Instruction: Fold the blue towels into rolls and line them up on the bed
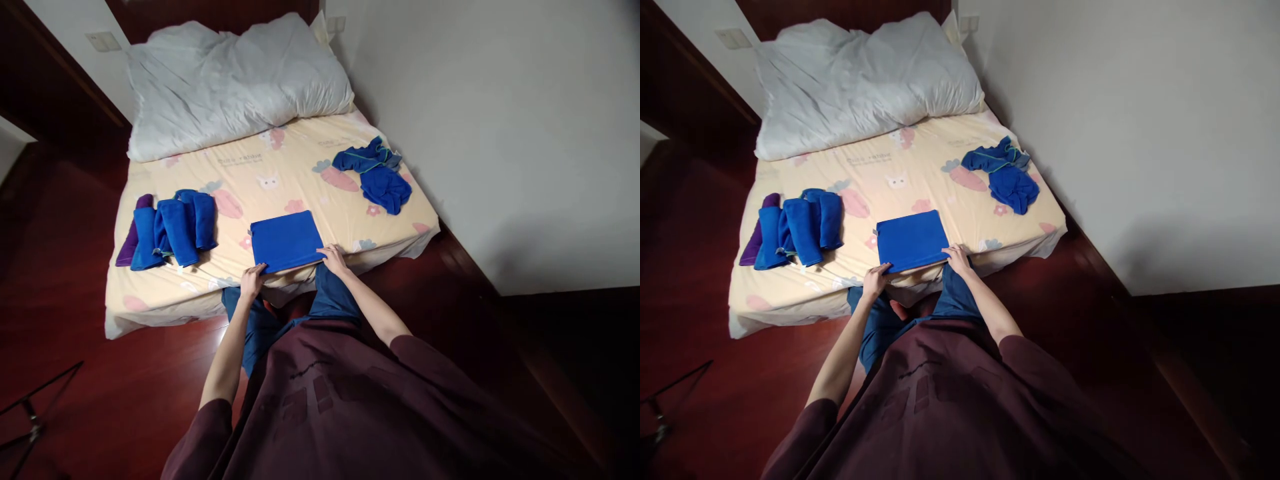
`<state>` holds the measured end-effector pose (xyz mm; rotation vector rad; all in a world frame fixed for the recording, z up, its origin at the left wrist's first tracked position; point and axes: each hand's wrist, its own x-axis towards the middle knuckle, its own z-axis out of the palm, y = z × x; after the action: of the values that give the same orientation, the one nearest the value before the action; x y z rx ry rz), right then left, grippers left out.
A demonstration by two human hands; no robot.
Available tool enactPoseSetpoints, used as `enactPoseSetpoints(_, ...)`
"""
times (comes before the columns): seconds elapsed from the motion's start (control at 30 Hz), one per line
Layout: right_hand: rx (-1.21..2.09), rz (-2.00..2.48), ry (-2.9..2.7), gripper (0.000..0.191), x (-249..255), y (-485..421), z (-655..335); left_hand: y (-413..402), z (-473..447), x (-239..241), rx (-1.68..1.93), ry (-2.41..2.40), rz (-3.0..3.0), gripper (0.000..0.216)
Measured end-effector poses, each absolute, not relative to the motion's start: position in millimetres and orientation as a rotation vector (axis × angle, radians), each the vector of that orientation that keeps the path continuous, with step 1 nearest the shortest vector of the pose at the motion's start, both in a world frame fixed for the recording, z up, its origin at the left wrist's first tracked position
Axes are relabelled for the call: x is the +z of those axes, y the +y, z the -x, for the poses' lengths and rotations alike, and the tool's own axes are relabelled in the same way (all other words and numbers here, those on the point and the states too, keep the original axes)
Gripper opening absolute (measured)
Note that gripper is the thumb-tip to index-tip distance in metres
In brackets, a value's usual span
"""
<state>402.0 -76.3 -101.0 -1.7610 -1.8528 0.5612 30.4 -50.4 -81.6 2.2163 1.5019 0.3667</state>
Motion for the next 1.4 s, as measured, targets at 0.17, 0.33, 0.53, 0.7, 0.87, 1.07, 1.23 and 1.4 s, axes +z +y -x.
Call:
enactPoseSetpoints(0.17, 0.522, 1.775, -1.654, 0.051, -112.9, -69.2, -408.2, -41.9, -26.3, -87.6, 0.561, 1.578, -2.018, 0.056)
enactPoseSetpoints(0.33, 0.538, 1.806, -1.587, 0.048, -120.0, -64.5, -415.0, -38.0, -28.3, -89.1, 0.668, 1.699, -1.852, 0.041)
enactPoseSetpoints(0.53, 0.593, 1.811, -1.516, 0.024, -125.4, -61.0, -417.5, -34.6, -27.7, -91.2, 0.664, 1.729, -1.813, 0.021)
enactPoseSetpoints(0.7, 0.586, 1.832, -1.527, 0.025, -124.5, -60.9, -419.5, -36.9, -24.7, -93.0, 0.660, 1.771, -1.794, 0.023)
enactPoseSetpoints(0.87, 0.547, 1.856, -1.556, 0.035, -121.0, -60.9, -419.8, -37.2, -25.1, -95.4, 0.659, 1.787, -1.757, 0.024)
enactPoseSetpoints(1.07, 0.645, 1.854, -1.462, 0.040, -117.6, -60.8, -419.8, -34.0, -27.0, -97.1, 0.728, 1.798, -1.685, 0.025)
enactPoseSetpoints(1.23, 0.679, 1.789, -1.379, 0.046, -118.1, -62.0, -420.5, -35.8, -28.7, -99.1, 0.815, 1.809, -1.596, 0.025)
enactPoseSetpoints(1.4, 0.695, 1.782, -1.347, 0.042, -117.2, -62.6, -420.6, -35.7, -32.4, -100.6, 0.889, 1.858, -1.480, 0.024)
